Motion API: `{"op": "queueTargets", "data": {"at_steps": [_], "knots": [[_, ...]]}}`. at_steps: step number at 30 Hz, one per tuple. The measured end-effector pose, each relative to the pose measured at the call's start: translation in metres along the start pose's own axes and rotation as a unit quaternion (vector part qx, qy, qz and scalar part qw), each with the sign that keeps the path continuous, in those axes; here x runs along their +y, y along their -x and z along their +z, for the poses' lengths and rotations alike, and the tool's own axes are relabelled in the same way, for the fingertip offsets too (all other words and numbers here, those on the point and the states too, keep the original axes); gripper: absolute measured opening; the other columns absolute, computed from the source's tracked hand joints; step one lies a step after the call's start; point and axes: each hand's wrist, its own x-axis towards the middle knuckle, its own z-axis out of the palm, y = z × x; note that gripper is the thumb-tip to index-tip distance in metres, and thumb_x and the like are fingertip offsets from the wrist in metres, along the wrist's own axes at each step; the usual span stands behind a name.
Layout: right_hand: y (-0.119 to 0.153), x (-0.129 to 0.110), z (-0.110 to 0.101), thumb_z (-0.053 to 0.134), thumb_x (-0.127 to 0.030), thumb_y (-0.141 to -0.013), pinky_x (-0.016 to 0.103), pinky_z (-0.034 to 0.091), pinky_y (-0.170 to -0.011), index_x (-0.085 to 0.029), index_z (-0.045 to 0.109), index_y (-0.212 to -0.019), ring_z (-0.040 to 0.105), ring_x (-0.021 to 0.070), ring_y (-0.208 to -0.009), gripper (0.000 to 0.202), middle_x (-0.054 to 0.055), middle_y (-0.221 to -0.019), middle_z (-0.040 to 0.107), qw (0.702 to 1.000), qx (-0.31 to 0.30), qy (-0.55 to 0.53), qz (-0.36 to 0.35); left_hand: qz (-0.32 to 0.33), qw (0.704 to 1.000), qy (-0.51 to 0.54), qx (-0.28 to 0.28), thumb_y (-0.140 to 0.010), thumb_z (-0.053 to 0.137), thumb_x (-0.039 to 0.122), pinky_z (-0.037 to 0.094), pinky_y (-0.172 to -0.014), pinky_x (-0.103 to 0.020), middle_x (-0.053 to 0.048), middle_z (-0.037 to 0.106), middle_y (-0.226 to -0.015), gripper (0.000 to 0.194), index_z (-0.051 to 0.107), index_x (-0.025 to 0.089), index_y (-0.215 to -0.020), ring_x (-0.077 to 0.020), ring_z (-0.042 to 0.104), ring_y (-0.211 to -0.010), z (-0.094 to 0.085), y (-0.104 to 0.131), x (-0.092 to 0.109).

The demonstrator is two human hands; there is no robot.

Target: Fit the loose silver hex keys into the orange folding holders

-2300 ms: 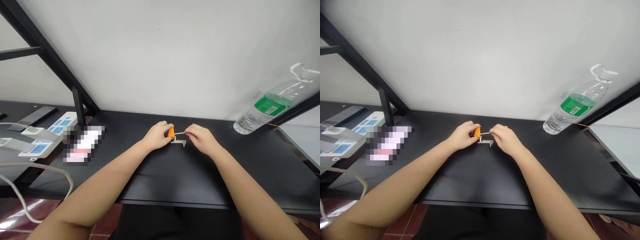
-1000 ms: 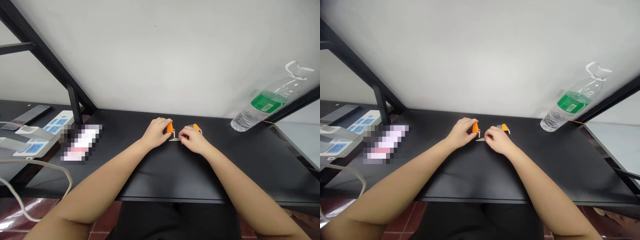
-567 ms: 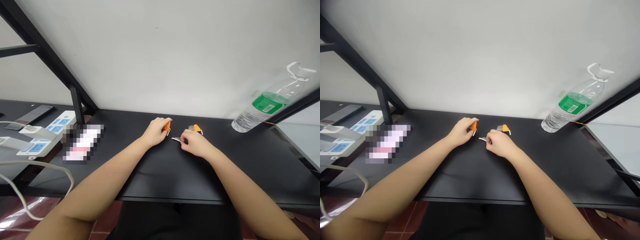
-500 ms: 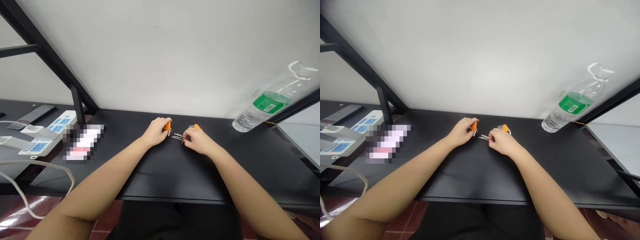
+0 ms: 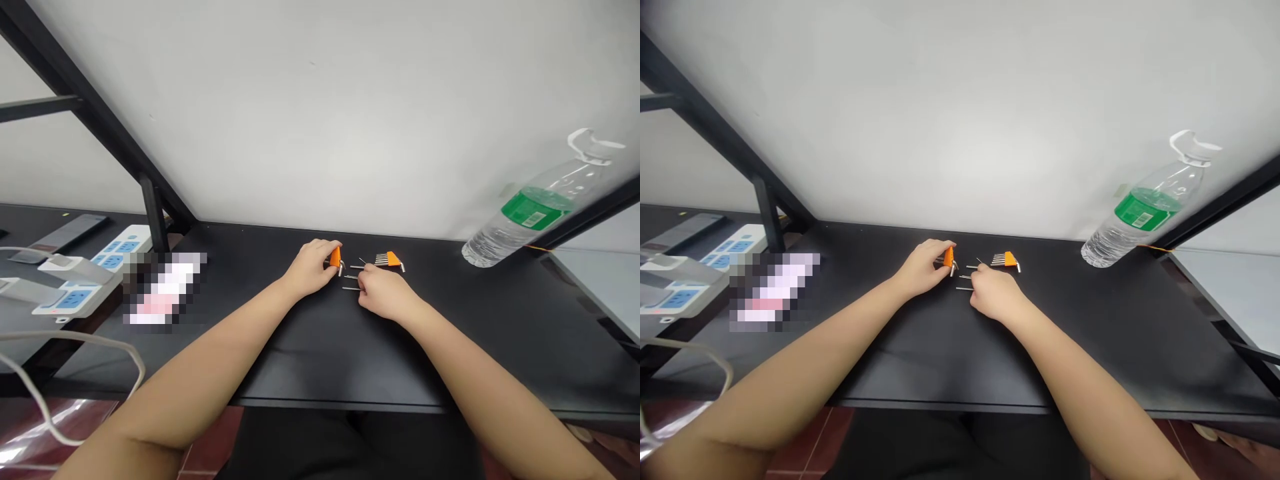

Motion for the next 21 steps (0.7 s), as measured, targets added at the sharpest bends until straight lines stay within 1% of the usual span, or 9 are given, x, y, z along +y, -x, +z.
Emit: {"op": "queueTargets", "data": {"at_steps": [2, 4, 6, 8, 10, 13, 18, 20, 21], "knots": [[0.001, -0.001, -0.002, 0.061, -0.011, -0.083, 0.03, 0.035, -0.058, -0.019, 0.065, -0.077, 0.057, 0.0161, -0.064, 0.01, 0.008, -0.094, 0.067, 1.0, -0.009, -0.003, 0.004, -0.001, 1.0, -0.003, 0.003, -0.084, 0.063, 0.019, 0.052, -0.1, -0.042, -0.006, 0.072, -0.115, 0.047, 0.062, 0.024, -0.13, -0.0256, 0.064, -0.109, 0.0, 0.0, -0.001], [0.002, 0.004, -0.006, 0.061, -0.011, -0.081, 0.029, 0.036, -0.059, -0.019, 0.062, -0.076, 0.058, 0.0163, -0.066, 0.01, 0.005, -0.088, 0.067, 0.999, 0.003, -0.047, 0.003, -0.001, 1.0, -0.005, 0.008, -0.083, 0.065, 0.019, 0.052, -0.101, -0.042, -0.006, 0.072, -0.115, 0.047, 0.062, 0.024, -0.13, -0.0259, 0.065, -0.109, 0.0, 0.0, -0.002], [0.002, 0.014, -0.011, 0.061, -0.011, -0.083, 0.028, 0.039, -0.062, -0.02, 0.061, -0.08, 0.058, 0.0159, -0.068, 0.01, 0.002, -0.079, 0.066, 0.992, 0.049, -0.113, -0.002, 0.003, 1.0, -0.003, 0.011, -0.082, 0.065, 0.019, 0.051, -0.102, -0.043, -0.006, 0.073, -0.116, 0.047, 0.063, 0.023, -0.129, -0.026, 0.065, -0.11, 0.0, 0.001, -0.002], [0.001, 0.024, -0.014, 0.059, -0.011, -0.087, 0.027, 0.041, -0.065, -0.021, 0.063, -0.085, 0.057, 0.0153, -0.068, 0.011, 0.0, -0.076, 0.065, 0.98, 0.112, -0.164, -0.017, 0.011, 1.0, -0.004, 0.011, -0.082, 0.066, 0.02, 0.05, -0.104, -0.043, -0.005, 0.073, -0.116, 0.046, 0.063, 0.023, -0.128, -0.0262, 0.066, -0.111, 0.0, 0.002, -0.001], [0.001, 0.031, -0.015, 0.056, -0.012, -0.092, 0.028, 0.043, -0.068, -0.021, 0.066, -0.09, 0.059, 0.0153, -0.07, 0.013, 0.002, -0.081, 0.066, 0.967, 0.165, -0.188, -0.049, 0.018, 1.0, -0.009, 0.006, -0.082, 0.067, 0.021, 0.049, -0.105, -0.044, -0.005, 0.074, -0.116, 0.046, 0.063, 0.023, -0.128, -0.0261, 0.066, -0.11, 0.0, 0.002, 0.001], [0.0, 0.032, -0.011, 0.054, -0.014, -0.097, 0.03, 0.047, -0.074, -0.021, 0.071, -0.097, 0.063, 0.0168, -0.077, 0.018, 0.004, -0.09, 0.069, 0.954, 0.208, -0.191, -0.097, 0.028, 0.999, -0.019, -0.003, -0.082, 0.067, 0.023, 0.048, -0.105, -0.045, -0.005, 0.074, -0.114, 0.045, 0.064, 0.023, -0.127, -0.026, 0.067, -0.108, -0.001, 0.003, 0.006], [-0.002, 0.027, -0.004, 0.055, -0.014, -0.1, 0.031, 0.05, -0.076, -0.021, 0.073, -0.102, 0.066, 0.0177, -0.083, 0.02, 0.007, -0.096, 0.071, 0.947, 0.228, -0.185, -0.131, 0.035, 0.999, -0.032, -0.014, -0.082, 0.066, 0.023, 0.048, -0.105, -0.045, -0.006, 0.074, -0.11, 0.043, 0.065, 0.023, -0.126, -0.0255, 0.068, -0.104, -0.004, 0.005, 0.012], [-0.003, 0.027, -0.003, 0.056, -0.014, -0.099, 0.031, 0.051, -0.076, -0.02, 0.074, -0.1, 0.067, 0.0177, -0.083, 0.019, 0.007, -0.094, 0.071, 0.948, 0.22, -0.193, -0.123, 0.036, 0.998, -0.041, -0.02, -0.082, 0.066, 0.022, 0.048, -0.104, -0.045, -0.006, 0.074, -0.11, 0.043, 0.065, 0.023, -0.125, -0.0257, 0.068, -0.104, -0.004, 0.004, 0.012], [-0.003, 0.028, -0.003, 0.057, -0.013, -0.098, 0.032, 0.051, -0.076, -0.02, 0.073, -0.098, 0.066, 0.0174, -0.081, 0.018, 0.006, -0.092, 0.071, 0.951, 0.206, -0.201, -0.115, 0.035, 0.998, -0.046, -0.023, -0.082, 0.066, 0.022, 0.048, -0.104, -0.045, -0.006, 0.074, -0.109, 0.043, 0.065, 0.022, -0.125, -0.0258, 0.068, -0.103, -0.004, 0.004, 0.011]]}}
